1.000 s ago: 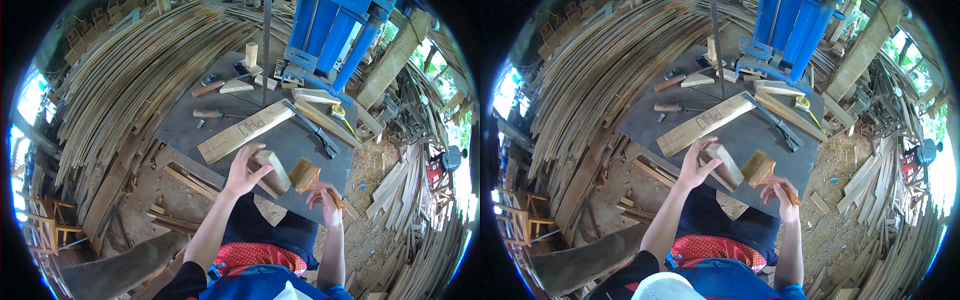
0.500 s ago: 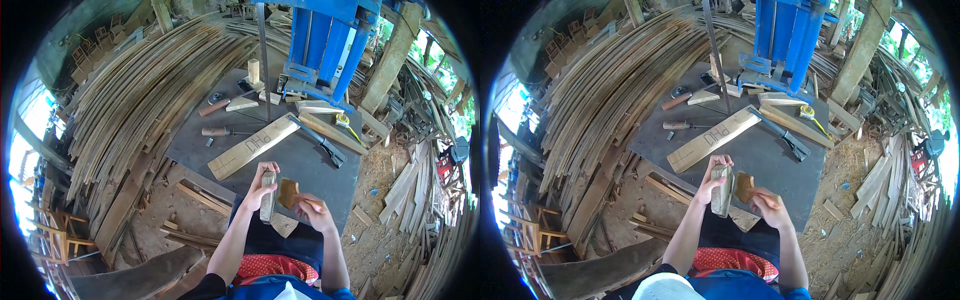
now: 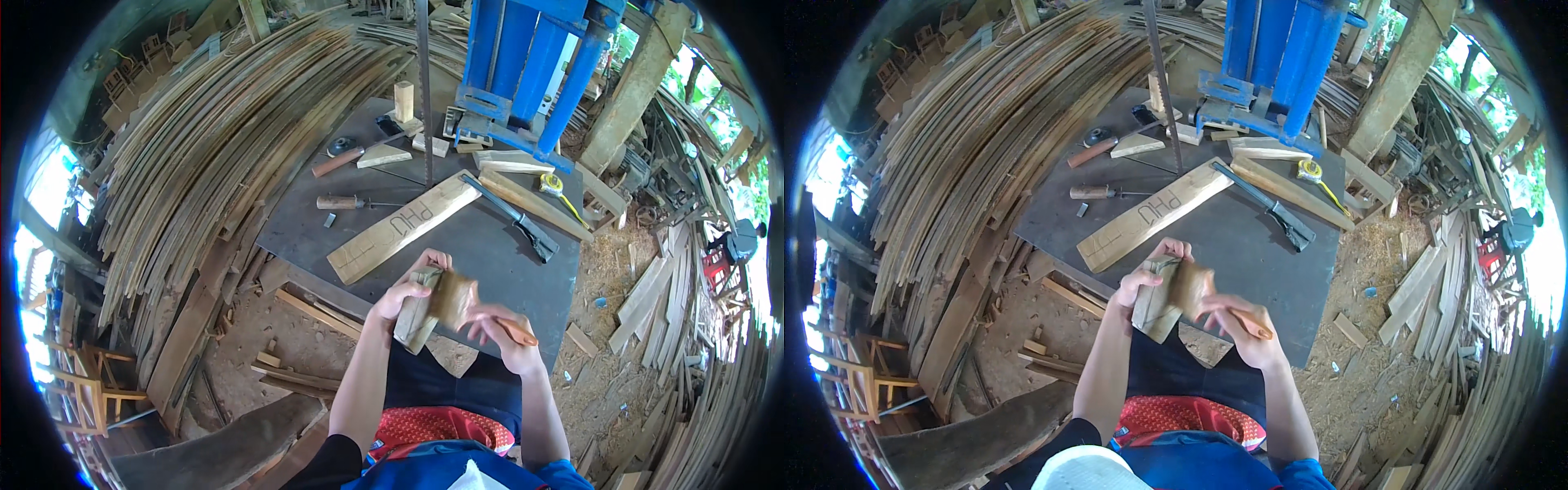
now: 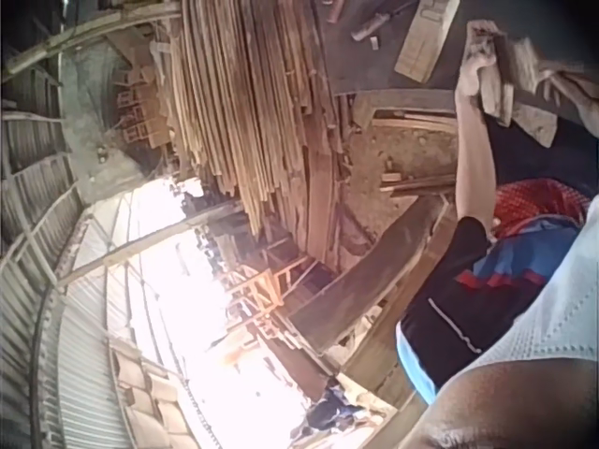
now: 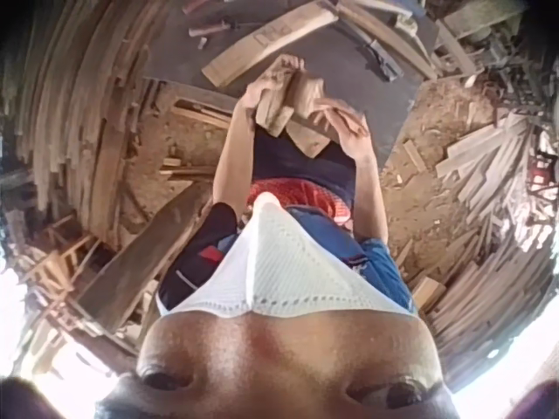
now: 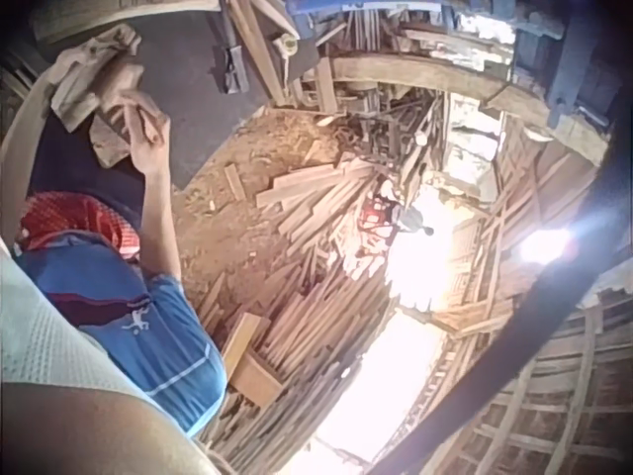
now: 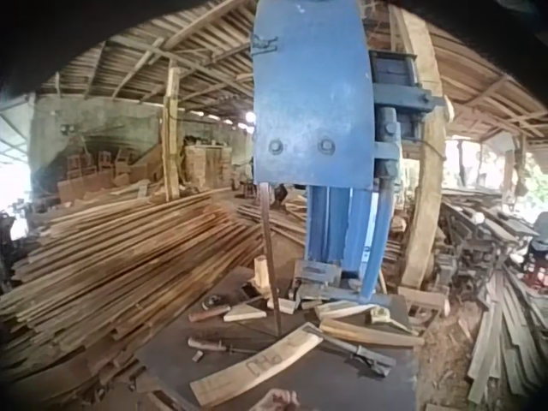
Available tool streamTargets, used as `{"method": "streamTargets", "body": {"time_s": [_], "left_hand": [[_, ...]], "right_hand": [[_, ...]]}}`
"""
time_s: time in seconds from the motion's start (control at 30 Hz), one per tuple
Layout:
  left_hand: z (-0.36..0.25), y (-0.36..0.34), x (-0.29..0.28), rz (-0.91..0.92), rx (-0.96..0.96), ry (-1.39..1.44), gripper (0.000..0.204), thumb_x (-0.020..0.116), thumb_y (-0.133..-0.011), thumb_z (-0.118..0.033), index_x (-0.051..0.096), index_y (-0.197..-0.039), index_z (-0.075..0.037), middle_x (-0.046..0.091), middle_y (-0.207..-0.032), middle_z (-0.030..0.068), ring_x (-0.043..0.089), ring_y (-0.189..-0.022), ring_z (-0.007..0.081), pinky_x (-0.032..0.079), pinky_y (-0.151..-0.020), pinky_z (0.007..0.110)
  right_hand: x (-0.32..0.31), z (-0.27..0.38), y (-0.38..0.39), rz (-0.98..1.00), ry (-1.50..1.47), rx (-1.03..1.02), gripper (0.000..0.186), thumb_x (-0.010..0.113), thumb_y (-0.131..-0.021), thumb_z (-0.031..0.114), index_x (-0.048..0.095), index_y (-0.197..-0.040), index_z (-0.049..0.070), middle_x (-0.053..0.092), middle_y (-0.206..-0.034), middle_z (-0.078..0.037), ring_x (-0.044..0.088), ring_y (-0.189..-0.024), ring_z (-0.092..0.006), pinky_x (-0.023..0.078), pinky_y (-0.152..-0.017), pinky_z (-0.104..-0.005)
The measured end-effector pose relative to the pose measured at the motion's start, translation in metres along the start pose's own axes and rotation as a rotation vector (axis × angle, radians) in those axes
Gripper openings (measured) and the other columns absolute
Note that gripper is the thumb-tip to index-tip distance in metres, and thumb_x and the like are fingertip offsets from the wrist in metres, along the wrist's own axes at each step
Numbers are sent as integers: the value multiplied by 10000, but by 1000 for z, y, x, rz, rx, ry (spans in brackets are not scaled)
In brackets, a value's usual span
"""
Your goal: The person uses a brush to clean a small wooden piece, then picks up a chisel and a wooden mallet to carve letters into a larger wooden plank on a workbench. The person repeatedly strikes the chisel with the mallet to form the letters.
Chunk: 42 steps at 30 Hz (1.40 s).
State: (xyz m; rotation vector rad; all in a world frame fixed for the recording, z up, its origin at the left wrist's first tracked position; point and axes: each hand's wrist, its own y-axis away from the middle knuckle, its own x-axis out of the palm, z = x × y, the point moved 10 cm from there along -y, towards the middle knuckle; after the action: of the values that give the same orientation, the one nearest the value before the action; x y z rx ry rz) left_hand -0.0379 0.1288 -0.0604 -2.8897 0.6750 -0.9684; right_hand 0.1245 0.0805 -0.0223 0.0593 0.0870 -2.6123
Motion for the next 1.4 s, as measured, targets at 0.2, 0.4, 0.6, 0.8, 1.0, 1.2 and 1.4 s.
{"method": "streamTargets", "body": {"time_s": [0.2,0.4,0.6,0.8,1.0,1.2,1.4], "left_hand": [[9,-8,7,59,-166,-51,623,724,-711,-337,507,-1245,-99,488,-1194,59,474,-1208,186,366,-1080,343],[4,-20,9,68,-109,-37,603,748,-755,-373,523,-1246,-105,508,-1196,52,514,-1170,180,398,-1044,337],[10,-26,6,70,-89,-125,624,742,-768,-425,523,-1239,-80,523,-1174,62,512,-1179,169,402,-1025,328],[1,-28,-1,35,-3,34,655,712,-740,-425,537,-1249,-52,523,-1188,86,542,-1191,224,424,-1043,357],[3,-20,-14,-30,42,-94,686,680,-756,-479,547,-1251,-22,510,-1194,119,526,-1212,288,421,-1098,422],[-26,42,-70,-587,-172,-510,562,693,-935,-371,646,-1352,3,678,-1377,139,601,-1321,230,403,-1166,386],[-60,71,-24,-763,-47,-852,389,750,-1010,-240,718,-1270,47,730,-1300,146,644,-1254,217,461,-1105,357]], "right_hand": [[-16,6,-3,-102,-71,-33,265,565,-1090,101,713,-1244,-56,771,-966,-143,732,-851,-186,562,-734,-319],[9,27,7,165,126,-145,220,630,-1058,75,732,-1246,19,756,-1048,-109,731,-886,-175,565,-761,-308],[15,6,13,279,6,-10,179,604,-1052,112,741,-1121,20,738,-983,-87,686,-838,-138,556,-742,-329],[-19,-24,-10,-92,40,-6,139,608,-1056,107,721,-1053,25,730,-923,-76,688,-782,-190,543,-731,-311],[-2,-34,9,156,-30,77,148,622,-1065,122,727,-1095,22,716,-906,-59,653,-760,-111,525,-703,-290],[-91,-51,21,-297,-64,166,211,589,-1097,164,717,-1099,-4,697,-856,-77,616,-680,-116,509,-643,-298],[-79,-53,28,-384,-200,19,267,516,-1124,186,676,-1139,-27,648,-746,-55,600,-653,-122,493,-616,-289]]}}
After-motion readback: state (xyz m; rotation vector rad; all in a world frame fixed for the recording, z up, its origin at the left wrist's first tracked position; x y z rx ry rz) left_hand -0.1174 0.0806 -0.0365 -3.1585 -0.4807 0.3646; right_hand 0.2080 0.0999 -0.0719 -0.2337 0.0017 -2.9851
